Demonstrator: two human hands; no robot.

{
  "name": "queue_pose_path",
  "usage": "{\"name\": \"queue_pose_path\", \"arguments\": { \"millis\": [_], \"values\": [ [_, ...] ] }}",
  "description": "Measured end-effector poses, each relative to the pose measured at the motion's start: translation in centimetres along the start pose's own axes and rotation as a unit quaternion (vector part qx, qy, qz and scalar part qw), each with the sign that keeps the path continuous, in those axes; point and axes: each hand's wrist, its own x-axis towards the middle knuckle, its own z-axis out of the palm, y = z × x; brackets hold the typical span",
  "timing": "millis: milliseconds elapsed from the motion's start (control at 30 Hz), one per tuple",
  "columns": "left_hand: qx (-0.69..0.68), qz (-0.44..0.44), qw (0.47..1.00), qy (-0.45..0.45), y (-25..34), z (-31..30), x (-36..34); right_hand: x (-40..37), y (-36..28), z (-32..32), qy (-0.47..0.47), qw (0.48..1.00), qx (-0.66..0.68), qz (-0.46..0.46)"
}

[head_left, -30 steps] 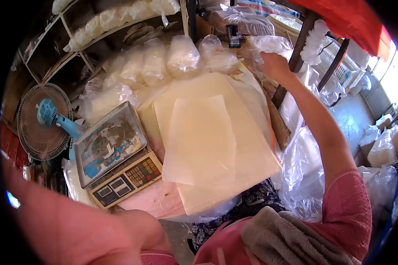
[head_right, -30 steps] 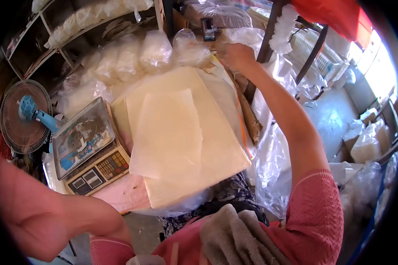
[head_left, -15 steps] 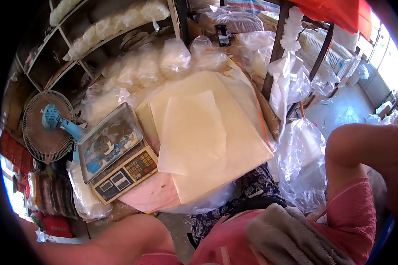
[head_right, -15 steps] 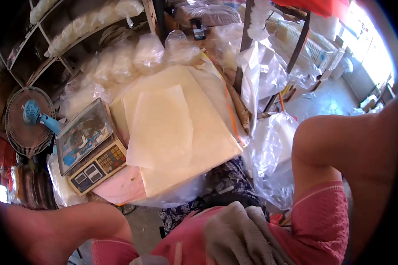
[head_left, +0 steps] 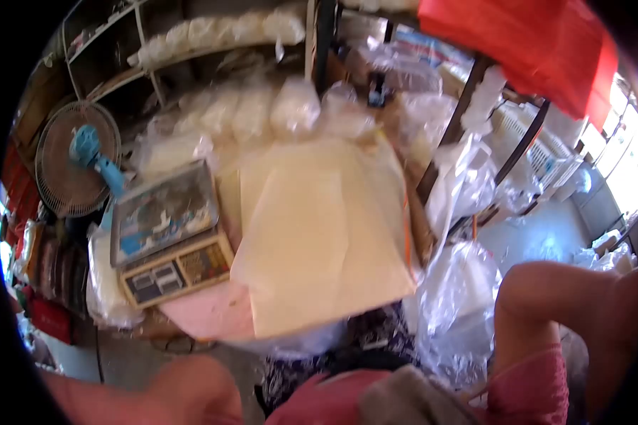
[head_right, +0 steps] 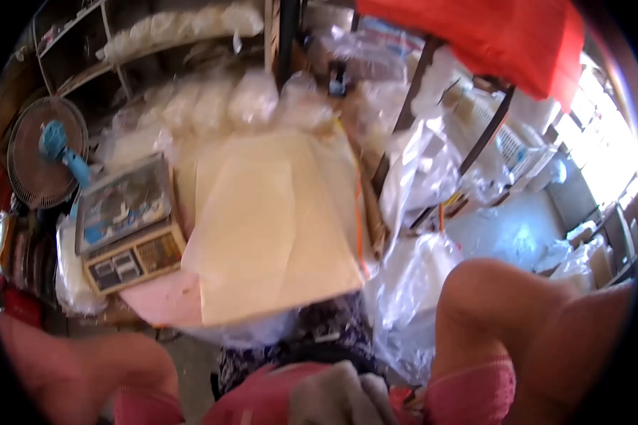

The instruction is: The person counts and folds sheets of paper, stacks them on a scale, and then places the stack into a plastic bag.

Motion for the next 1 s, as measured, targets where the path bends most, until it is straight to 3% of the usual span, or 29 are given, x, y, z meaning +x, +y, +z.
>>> {"name": "queue_pose_path", "arguments": {
  "millis": [67,133,200,233,267,300,333,367,433,533,633,733,833,933,1000],
  "values": [
    [0.059,-0.016,0.998,0.031,0.1,-1.5,-0.4,1.0,0.0,1.4,0.001,0.998,0.06,-0.009],
    [0.145,-0.144,0.978,0.031,-1.1,-2.5,-3.3,1.7,-0.1,3.8,-0.002,0.992,0.126,-0.016],
    [0.201,-0.401,0.889,-0.094,-2.3,-2.2,-10.0,1.5,-0.7,6.7,-0.028,0.979,0.203,-0.001],
    [0.147,-0.411,0.882,-0.176,-3.9,-1.8,-14.2,0.7,-0.7,8.4,-0.054,0.968,0.242,0.024],
    [0.11,-0.445,0.839,-0.293,-5.2,-1.5,-18.6,-0.3,-0.6,10.3,-0.103,0.953,0.28,0.061],
    [0.224,-0.354,0.76,-0.497,-4.8,-1.2,-19.8,-2.0,-0.4,12.7,-0.163,0.931,0.312,0.098],
    [0.211,-0.339,0.721,-0.567,-5.0,-1.5,-21.7,-4.4,-0.2,15.5,-0.223,0.905,0.335,0.135],
    [0.216,-0.313,0.72,-0.581,-5.2,-1.7,-23.7,-7.5,0.1,18.1,-0.302,0.881,0.325,0.165],
    [0.221,-0.259,0.717,-0.608,-5.8,-1.9,-27.2,-13.2,0.7,22.6,-0.372,0.851,0.343,0.141],
    [0.251,-0.223,0.72,-0.607,-7.2,-2.4,-30.5,-16.2,0.1,25.1,-0.477,0.813,0.317,0.105],
    [0.218,-0.249,0.756,-0.565,-7.5,-1.8,-29.9,-18.6,0.5,27.0,-0.52,0.785,0.328,0.076],
    [0.141,-0.37,0.757,-0.52,-7.2,-1.4,-29.8,-20.5,1.1,27.0,-0.535,0.76,0.363,0.067],
    [0.065,-0.519,0.696,-0.493,-6.4,-0.9,-27.3,-21.2,1.0,26.3,-0.588,0.691,0.324,0.269],
    [-0.031,-0.694,0.664,-0.277,-6.7,-1.0,-27.6,-22.9,1.6,26.9,-0.525,0.679,0.317,0.402],
    [0.019,-0.719,0.678,-0.148,-6.8,0.4,-28.8,-22.3,1.6,27.6,-0.494,0.703,0.289,0.422]
  ]
}}
